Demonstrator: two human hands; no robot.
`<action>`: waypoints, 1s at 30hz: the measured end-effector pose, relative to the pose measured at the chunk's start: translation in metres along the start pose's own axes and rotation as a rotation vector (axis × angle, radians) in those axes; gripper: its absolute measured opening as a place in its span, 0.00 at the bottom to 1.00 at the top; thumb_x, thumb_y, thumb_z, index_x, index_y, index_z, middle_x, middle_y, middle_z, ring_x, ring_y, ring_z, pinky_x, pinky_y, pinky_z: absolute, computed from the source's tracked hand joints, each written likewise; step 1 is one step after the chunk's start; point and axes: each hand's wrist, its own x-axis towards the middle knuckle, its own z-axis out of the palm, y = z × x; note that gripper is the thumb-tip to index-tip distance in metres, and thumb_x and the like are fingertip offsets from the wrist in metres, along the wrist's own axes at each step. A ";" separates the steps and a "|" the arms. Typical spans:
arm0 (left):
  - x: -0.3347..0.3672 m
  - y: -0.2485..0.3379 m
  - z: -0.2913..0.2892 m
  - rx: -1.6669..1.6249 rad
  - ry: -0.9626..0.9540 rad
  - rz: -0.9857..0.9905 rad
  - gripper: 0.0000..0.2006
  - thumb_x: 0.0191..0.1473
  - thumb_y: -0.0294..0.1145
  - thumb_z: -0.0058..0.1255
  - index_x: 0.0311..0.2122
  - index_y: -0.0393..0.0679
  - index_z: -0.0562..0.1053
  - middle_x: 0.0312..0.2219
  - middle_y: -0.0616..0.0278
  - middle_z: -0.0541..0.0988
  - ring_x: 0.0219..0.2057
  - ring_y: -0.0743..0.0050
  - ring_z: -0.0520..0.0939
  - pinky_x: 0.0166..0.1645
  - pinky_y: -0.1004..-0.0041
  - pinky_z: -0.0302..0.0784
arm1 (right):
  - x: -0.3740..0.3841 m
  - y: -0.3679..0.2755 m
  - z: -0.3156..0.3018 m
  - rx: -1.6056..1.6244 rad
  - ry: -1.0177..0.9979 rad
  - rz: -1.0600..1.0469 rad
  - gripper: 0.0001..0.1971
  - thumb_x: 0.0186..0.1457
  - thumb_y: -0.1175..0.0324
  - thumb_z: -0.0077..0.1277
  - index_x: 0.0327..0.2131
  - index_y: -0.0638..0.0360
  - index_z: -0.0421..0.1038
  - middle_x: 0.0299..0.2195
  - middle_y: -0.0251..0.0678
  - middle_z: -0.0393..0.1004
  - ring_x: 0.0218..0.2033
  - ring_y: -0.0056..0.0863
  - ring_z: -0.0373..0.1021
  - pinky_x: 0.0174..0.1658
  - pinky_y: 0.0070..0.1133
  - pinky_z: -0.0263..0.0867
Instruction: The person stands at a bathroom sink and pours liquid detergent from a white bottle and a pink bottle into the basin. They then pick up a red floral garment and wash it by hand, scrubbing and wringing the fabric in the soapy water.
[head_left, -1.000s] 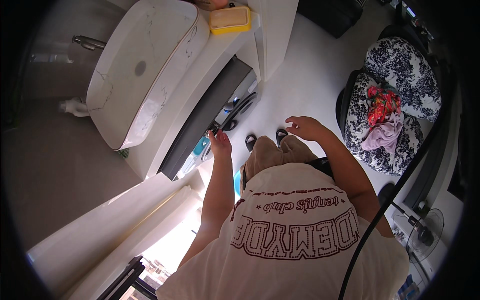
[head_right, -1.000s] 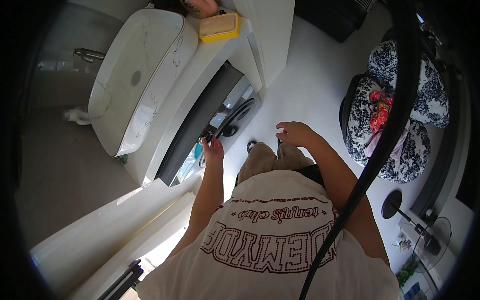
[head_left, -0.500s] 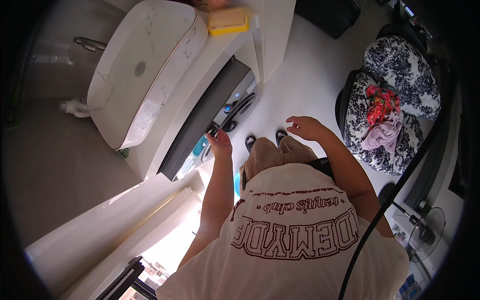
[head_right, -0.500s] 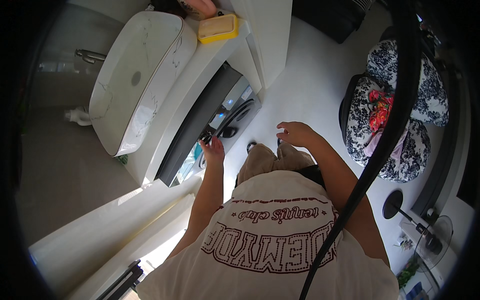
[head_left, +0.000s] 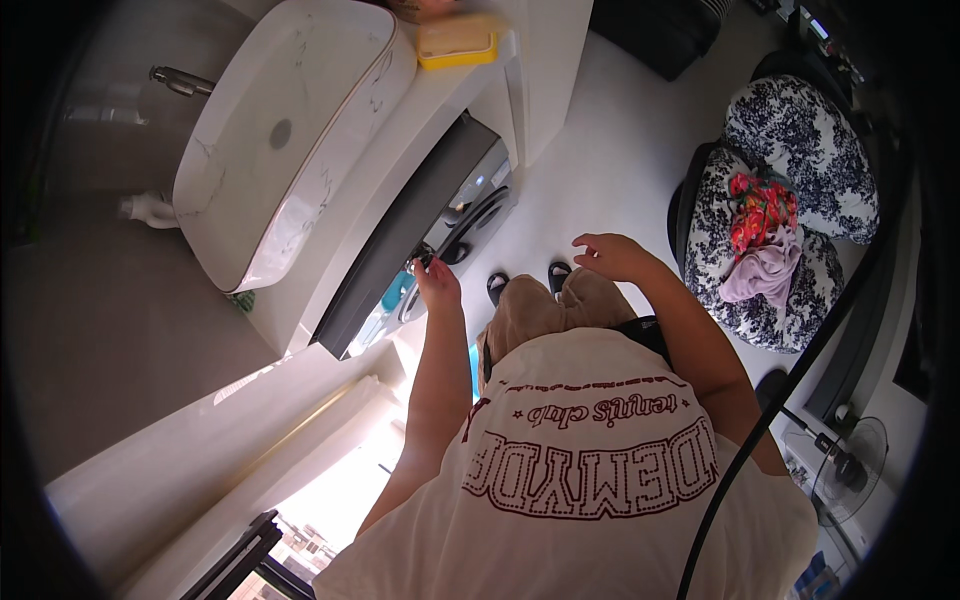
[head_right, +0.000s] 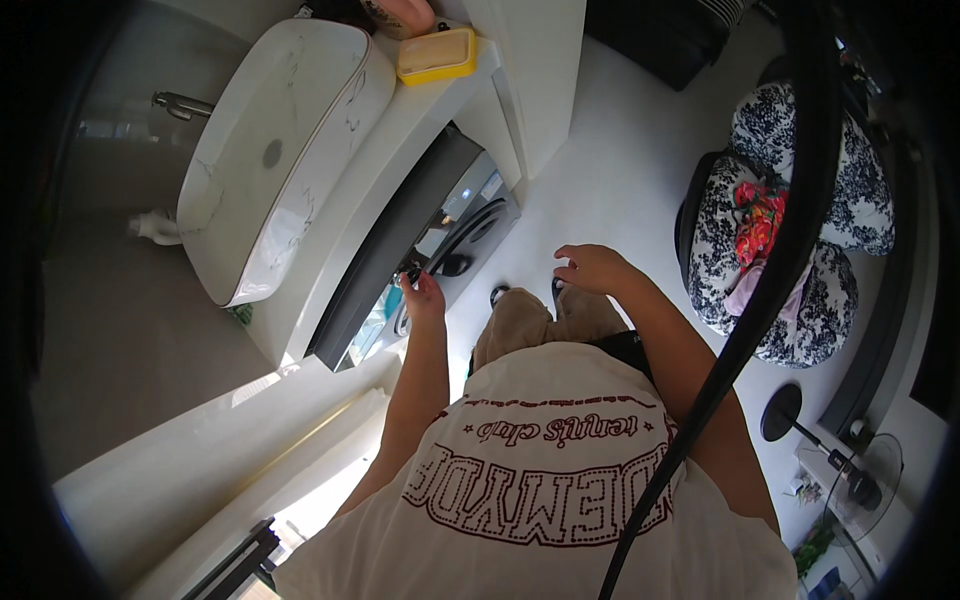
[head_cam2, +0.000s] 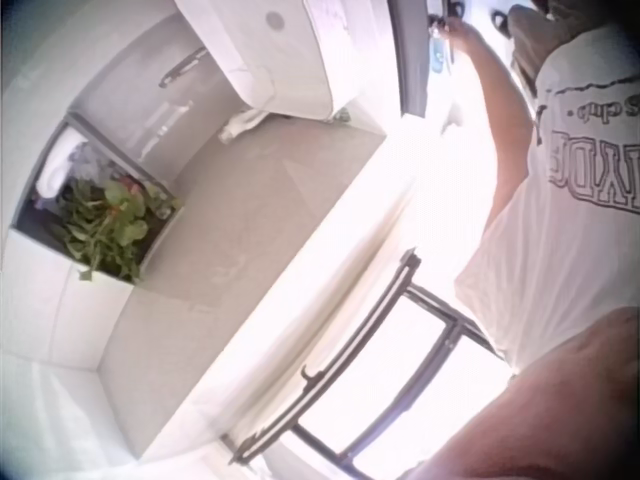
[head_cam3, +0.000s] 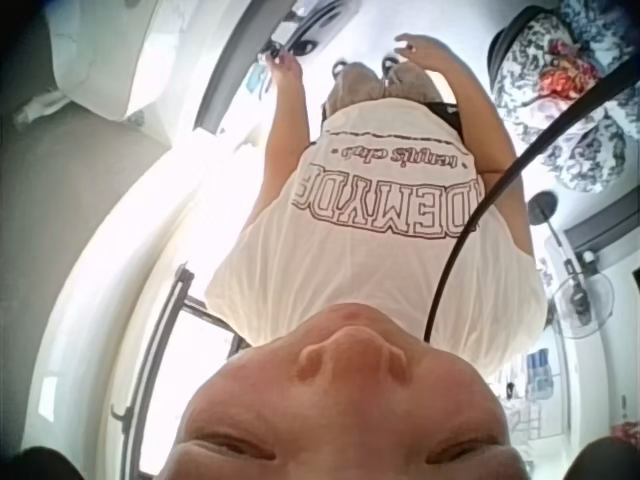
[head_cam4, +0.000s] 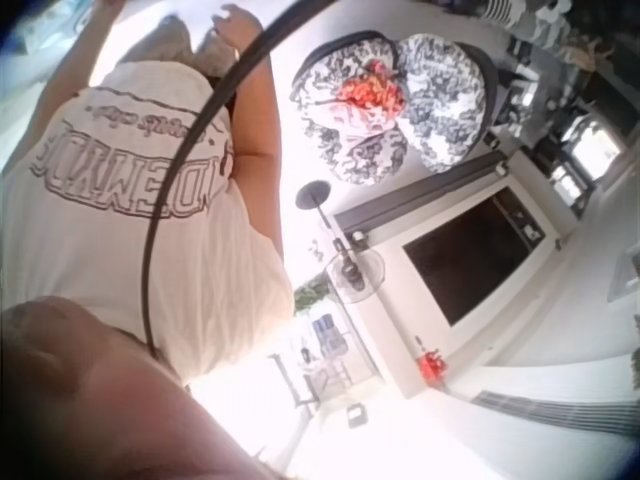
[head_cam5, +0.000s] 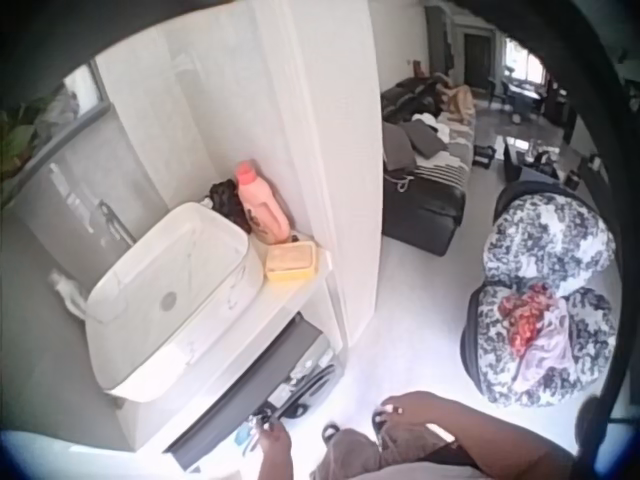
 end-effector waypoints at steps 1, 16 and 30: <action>0.005 0.000 -0.005 0.004 -0.008 0.012 0.17 0.53 0.41 0.53 0.44 0.44 0.66 0.39 0.57 0.70 0.36 0.70 0.74 0.42 0.77 0.74 | 0.000 -0.002 -0.002 -0.001 -0.012 -0.005 0.21 0.53 0.56 0.47 0.48 0.54 0.67 0.35 0.38 0.74 0.36 0.33 0.70 0.41 0.25 0.66; -0.108 0.046 -0.049 0.423 0.161 -0.076 0.24 0.56 0.34 0.46 0.56 0.43 0.57 0.53 0.55 0.61 0.51 0.58 0.70 0.51 0.61 0.69 | 0.142 -0.058 0.046 1.385 -0.270 0.279 0.38 0.56 0.68 0.45 0.62 0.33 0.33 0.22 0.30 0.67 0.19 0.19 0.62 0.27 0.22 0.66; -0.173 0.156 -0.132 0.624 0.324 0.057 0.21 0.56 0.32 0.44 0.55 0.43 0.60 0.50 0.54 0.67 0.50 0.60 0.72 0.48 0.66 0.72 | 0.218 -0.078 0.077 1.680 -0.088 0.243 0.23 0.56 0.72 0.37 0.49 0.23 0.56 0.23 0.27 0.65 0.20 0.18 0.59 0.28 0.22 0.63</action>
